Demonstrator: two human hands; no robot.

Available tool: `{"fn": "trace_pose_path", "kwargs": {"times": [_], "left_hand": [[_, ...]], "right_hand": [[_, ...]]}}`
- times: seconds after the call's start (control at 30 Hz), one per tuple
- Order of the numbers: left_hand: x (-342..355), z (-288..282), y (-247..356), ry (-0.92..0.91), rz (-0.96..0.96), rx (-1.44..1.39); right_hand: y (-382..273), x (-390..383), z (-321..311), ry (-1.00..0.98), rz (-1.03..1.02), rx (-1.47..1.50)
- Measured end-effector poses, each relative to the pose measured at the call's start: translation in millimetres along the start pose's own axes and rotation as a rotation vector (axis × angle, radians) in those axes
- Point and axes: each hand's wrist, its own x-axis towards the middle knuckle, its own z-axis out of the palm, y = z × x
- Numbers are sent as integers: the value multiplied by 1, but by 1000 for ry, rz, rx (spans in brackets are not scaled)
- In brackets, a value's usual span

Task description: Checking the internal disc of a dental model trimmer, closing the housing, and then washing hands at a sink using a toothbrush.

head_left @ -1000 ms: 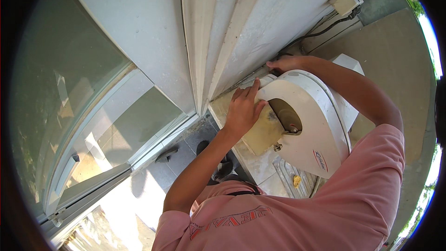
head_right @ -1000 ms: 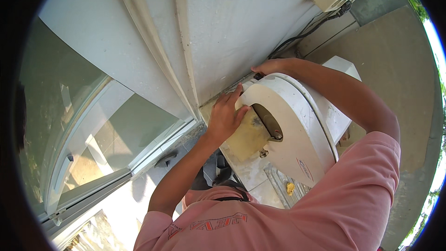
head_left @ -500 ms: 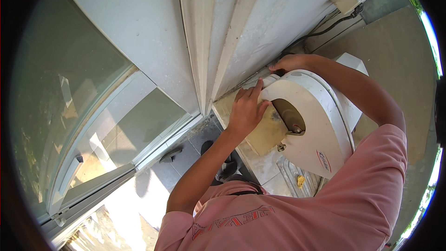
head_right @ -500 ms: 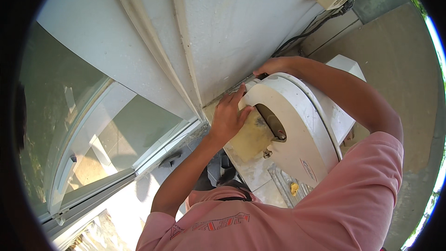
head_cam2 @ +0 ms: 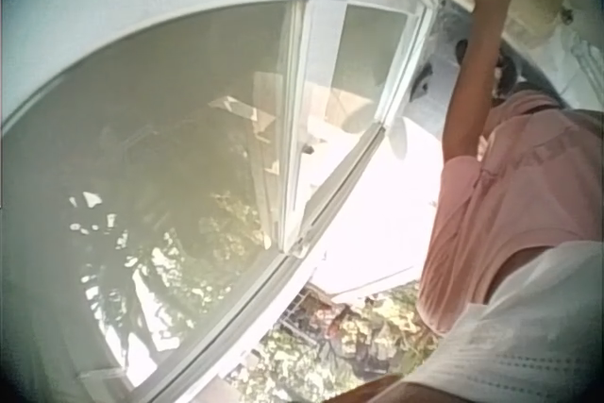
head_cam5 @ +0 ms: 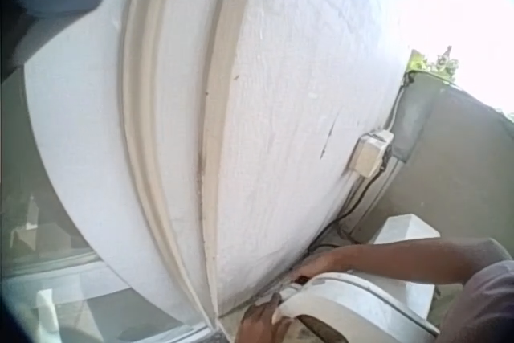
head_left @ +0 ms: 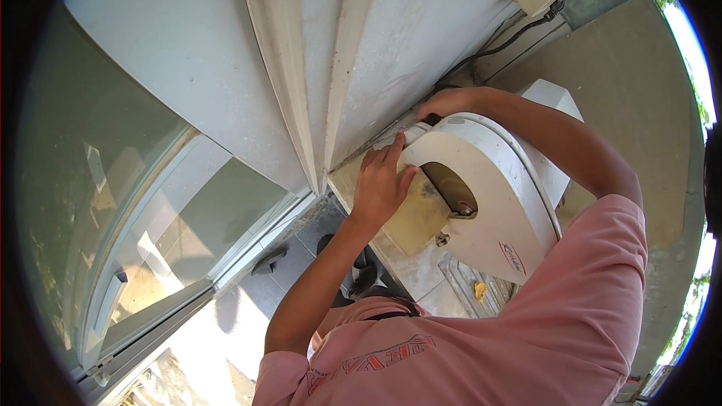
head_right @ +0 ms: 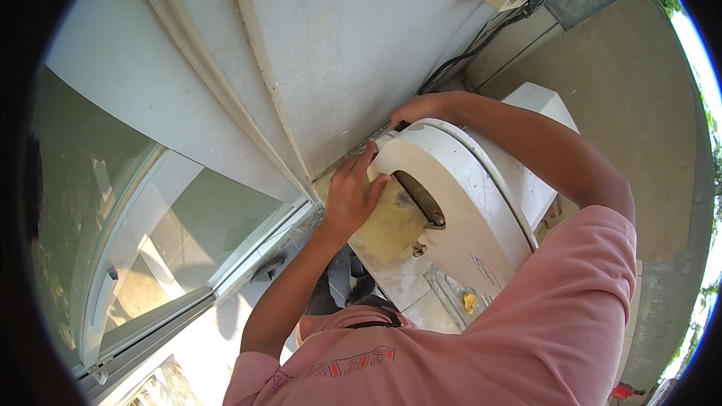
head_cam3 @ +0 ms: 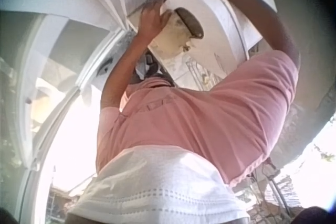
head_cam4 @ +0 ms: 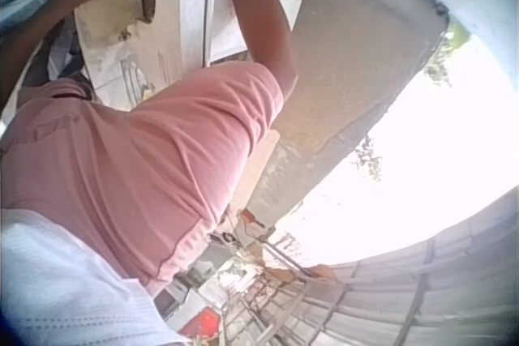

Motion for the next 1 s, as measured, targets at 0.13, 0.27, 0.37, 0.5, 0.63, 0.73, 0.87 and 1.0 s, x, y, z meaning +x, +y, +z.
{"fn": "trace_pose_path", "kwargs": {"times": [0.13, 0.27, 0.37, 0.5, 0.63, 0.73, 0.87, 1.0], "left_hand": [[3, 2, 6, -2, 41, 24], [0, 2, 2, 8, 17, 4], [2, -1, 5, -7, 4, -14], [2, 1, 4, -7, 43, 24], [3, 4, 5, -17, 43, 21], [0, -1, 1, 18, 19, 9], [1, -3, 5, -25, -41, -36], [3, 2, 7, -10, 8, 6]], "right_hand": [[11, -5, -10, -244, -51, 600], [-5, -7, -1, -74, 68, 382], [-12, -15, 1, 24, 33, 150], [4, -9, -11, -46, -54, 174], [7, -4, -8, -131, 30, 565], [-32, -24, 13, 189, 121, 119], [-26, -26, 6, 129, 43, 2], [10, -5, -11, -198, -71, 474]]}}
